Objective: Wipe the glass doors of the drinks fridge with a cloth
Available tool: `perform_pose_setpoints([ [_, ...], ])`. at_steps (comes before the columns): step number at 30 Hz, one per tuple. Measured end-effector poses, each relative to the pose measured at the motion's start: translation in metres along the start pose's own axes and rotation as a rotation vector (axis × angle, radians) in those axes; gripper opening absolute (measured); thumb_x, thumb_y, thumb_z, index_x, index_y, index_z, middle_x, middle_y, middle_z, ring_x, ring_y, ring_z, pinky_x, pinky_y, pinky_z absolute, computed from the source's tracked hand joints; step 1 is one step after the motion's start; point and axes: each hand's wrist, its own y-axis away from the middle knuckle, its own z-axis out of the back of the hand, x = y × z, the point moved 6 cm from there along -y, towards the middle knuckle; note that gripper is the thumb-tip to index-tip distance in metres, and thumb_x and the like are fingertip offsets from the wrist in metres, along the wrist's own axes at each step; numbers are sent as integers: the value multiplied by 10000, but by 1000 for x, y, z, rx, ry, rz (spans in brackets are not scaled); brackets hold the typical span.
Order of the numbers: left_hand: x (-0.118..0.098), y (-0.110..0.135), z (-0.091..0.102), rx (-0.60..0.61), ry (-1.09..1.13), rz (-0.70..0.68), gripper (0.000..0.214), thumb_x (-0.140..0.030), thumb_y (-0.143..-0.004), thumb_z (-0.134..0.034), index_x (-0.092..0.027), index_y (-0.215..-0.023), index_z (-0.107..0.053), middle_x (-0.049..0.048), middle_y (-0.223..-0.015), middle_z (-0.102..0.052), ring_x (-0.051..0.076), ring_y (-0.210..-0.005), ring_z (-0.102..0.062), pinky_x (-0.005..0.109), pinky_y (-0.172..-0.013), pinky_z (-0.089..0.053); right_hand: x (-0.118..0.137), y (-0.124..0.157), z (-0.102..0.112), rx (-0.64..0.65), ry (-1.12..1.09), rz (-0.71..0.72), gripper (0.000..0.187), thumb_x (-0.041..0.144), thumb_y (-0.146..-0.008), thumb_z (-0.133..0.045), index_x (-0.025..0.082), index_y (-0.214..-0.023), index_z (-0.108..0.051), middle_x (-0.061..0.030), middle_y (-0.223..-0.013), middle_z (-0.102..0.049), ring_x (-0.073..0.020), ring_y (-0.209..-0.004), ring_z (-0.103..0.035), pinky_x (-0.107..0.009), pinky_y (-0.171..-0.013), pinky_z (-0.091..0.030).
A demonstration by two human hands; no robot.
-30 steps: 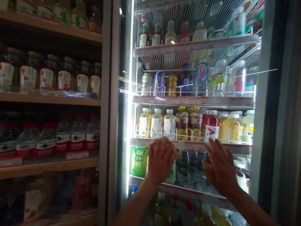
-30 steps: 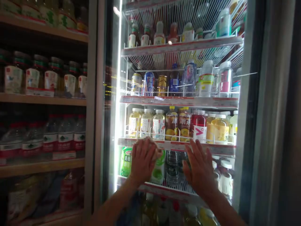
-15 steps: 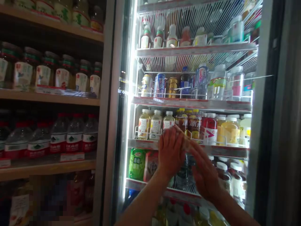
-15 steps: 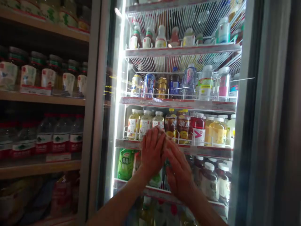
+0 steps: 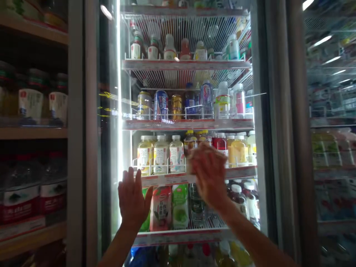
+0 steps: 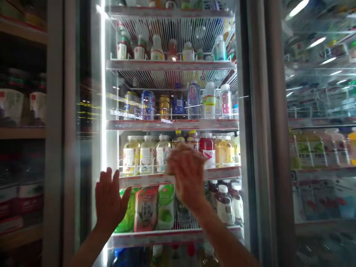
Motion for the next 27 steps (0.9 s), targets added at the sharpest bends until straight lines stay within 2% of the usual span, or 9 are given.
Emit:
perform_pose_setpoints([
  [2,-3,0,-1,-1,-3,6,650,-392,-898,-363,-202,-1452,-81,128,-1520,-136,299,-1398,-100,524,-1103,-143,-50,15,26,-169,142,-200,600,219,-857,-460,274,-1421,-262,-85,-1478,-281,-336,-1357,-224,-643,-1038,-167],
  [4,-4,1,-1,-10,-9,13,655,-384,-898,-366,-197,-1452,-71,132,-1521,-126,303,-1398,-92,532,-1102,-133,-61,25,36,-241,180,-299,617,217,-856,-454,246,-1433,-237,-119,-1483,-258,-367,-1352,-218,-677,-1009,-173],
  [8,-1,1,1,-6,-2,2,653,-404,-901,-357,-198,-1452,-73,135,-1520,-129,302,-1398,-93,528,-1102,-135,14,21,5,22,-27,40,543,197,-837,-447,224,-1374,-364,-59,-1444,-357,-282,-1375,-195,-574,-1096,-144],
  [10,0,1,2,9,-3,-16,660,-412,-897,-369,-210,-1451,-75,128,-1521,-129,302,-1397,-103,519,-1101,-151,27,24,-1,95,-80,139,513,199,-832,-458,244,-1340,-410,-29,-1428,-388,-250,-1374,-210,-540,-1114,-134],
  [14,-2,2,1,-6,-14,-16,660,-363,-896,-376,-201,-1452,-61,130,-1523,-108,312,-1396,-98,531,-1099,-145,-38,38,28,-128,111,-185,608,188,-840,-468,262,-1412,-277,-74,-1489,-258,-294,-1377,-189,-616,-1054,-180],
  [16,-4,3,0,-22,-12,-12,659,-347,-895,-373,-195,-1452,-54,132,-1524,-102,317,-1395,-96,544,-1097,-133,-49,48,36,-181,157,-268,621,177,-840,-460,235,-1424,-255,-101,-1496,-229,-310,-1379,-171,-630,-1041,-187],
  [20,-3,2,1,-12,-9,-8,658,-364,-896,-378,-214,-1451,-59,126,-1523,-114,320,-1393,-107,546,-1091,-151,2,59,15,81,-32,87,503,157,-819,-445,223,-1318,-441,-53,-1415,-406,-256,-1370,-220,-553,-1107,-134],
  [22,-3,2,1,-3,-20,-15,657,-372,-897,-380,-212,-1450,-64,127,-1522,-119,317,-1392,-112,532,-1093,-158,4,65,16,87,-56,139,482,168,-822,-454,238,-1299,-463,-40,-1398,-432,-247,-1357,-256,-540,-1111,-135],
  [27,-6,3,1,-37,-44,-21,647,-333,-900,-381,-174,-1451,-80,137,-1519,-130,302,-1397,-100,505,-1106,-136,-50,70,37,-183,177,-232,603,199,-846,-465,215,-1419,-277,-101,-1486,-256,-328,-1360,-223,-607,-1039,-218],
])
